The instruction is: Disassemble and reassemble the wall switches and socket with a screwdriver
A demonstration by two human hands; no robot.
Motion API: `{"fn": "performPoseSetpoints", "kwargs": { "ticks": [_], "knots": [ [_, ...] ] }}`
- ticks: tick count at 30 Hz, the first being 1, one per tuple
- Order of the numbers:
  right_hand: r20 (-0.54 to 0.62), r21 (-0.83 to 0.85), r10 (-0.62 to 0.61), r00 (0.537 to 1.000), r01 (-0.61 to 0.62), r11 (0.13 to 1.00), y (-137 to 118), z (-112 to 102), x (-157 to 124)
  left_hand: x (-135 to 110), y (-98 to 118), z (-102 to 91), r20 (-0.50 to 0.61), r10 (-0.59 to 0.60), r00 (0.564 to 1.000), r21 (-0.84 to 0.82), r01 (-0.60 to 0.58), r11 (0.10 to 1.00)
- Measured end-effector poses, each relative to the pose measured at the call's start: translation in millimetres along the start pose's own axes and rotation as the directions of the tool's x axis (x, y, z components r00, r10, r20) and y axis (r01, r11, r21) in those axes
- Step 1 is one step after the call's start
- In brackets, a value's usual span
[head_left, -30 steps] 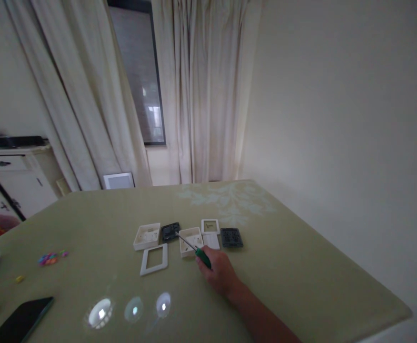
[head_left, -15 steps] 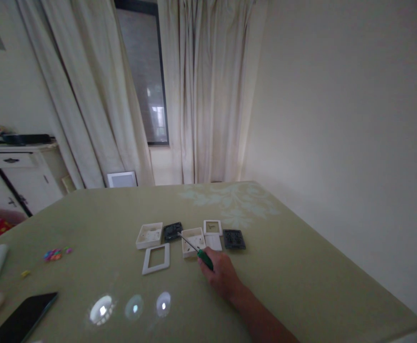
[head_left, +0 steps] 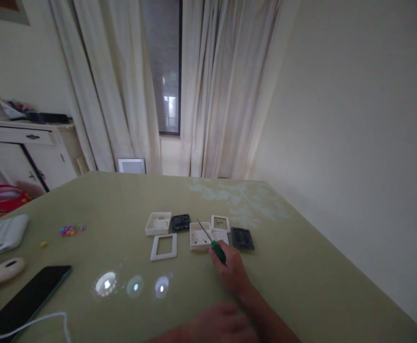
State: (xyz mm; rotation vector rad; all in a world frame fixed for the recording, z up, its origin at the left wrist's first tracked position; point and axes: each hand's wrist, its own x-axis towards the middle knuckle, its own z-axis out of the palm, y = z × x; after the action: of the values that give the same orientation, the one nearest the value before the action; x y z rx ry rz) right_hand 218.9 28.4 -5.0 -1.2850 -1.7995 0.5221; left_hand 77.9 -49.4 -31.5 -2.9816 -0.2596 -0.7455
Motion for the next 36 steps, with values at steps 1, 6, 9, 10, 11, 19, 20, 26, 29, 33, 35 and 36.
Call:
{"fn": "performPoseSetpoints", "kwargs": {
  "ticks": [1, 6, 9, 10, 11, 19, 20, 26, 29, 33, 35, 36],
  "knots": [
    [-0.047, 0.017, 0.016, 0.999, -0.015, 1.0, -1, -3, 2, 0, -18, -10.7, -0.014, -0.035, 0.999, 0.003, 0.035, 0.999],
    [-0.271, 0.098, 0.124, 0.955, -0.101, 0.99, -1, -32, 22, -30, -90, -47.2, -0.21, -0.49, 0.846, 0.194, 0.527, 0.827],
    [-0.322, 0.105, 0.147, 0.935, -0.119, 0.987, 3, -58, 41, -52, -109, -43.1, -0.224, -0.537, 0.813, 0.214, 0.579, 0.787],
    [-0.33, 0.089, 0.14, 0.933, -0.116, 0.989, 5, -66, 48, -57, -112, -39.8, -0.218, -0.544, 0.811, 0.214, 0.583, 0.784],
    [-0.335, 0.065, 0.129, 0.934, -0.113, 0.991, 8, -72, 54, -61, -114, -36.8, -0.209, -0.547, 0.811, 0.211, 0.583, 0.785],
    [-0.423, -0.09, 0.169, 0.89, -0.227, 0.97, 65, -102, 53, -69, -119, -34.9, -0.155, -0.547, 0.823, 0.141, 0.566, 0.812],
    [-0.427, -0.105, 0.184, 0.885, -0.251, 0.962, 73, -106, 50, -71, -119, -34.7, -0.156, -0.549, 0.821, 0.133, 0.568, 0.812],
    [-0.383, -0.219, 0.249, 0.89, -0.349, 0.911, 114, -120, 44, -72, -119, -34.1, -0.183, -0.555, 0.812, 0.092, 0.576, 0.812],
    [-0.365, -0.268, 0.26, 0.894, -0.368, 0.89, 126, -117, 43, -69, -116, -37.1, -0.213, -0.542, 0.813, 0.071, 0.566, 0.821],
    [-0.376, -0.292, 0.254, 0.891, -0.374, 0.88, 134, -112, 41, -64, -112, -38.8, -0.255, -0.507, 0.824, 0.104, 0.544, 0.833],
    [-0.393, -0.292, 0.23, 0.89, -0.358, 0.887, 135, -112, 41, -62, -110, -38.5, -0.279, -0.492, 0.825, 0.123, 0.539, 0.833],
    [-0.404, -0.292, 0.208, 0.891, -0.341, 0.894, 135, -112, 42, -60, -110, -38.6, -0.291, -0.485, 0.825, 0.13, 0.536, 0.834]
  ]
}}
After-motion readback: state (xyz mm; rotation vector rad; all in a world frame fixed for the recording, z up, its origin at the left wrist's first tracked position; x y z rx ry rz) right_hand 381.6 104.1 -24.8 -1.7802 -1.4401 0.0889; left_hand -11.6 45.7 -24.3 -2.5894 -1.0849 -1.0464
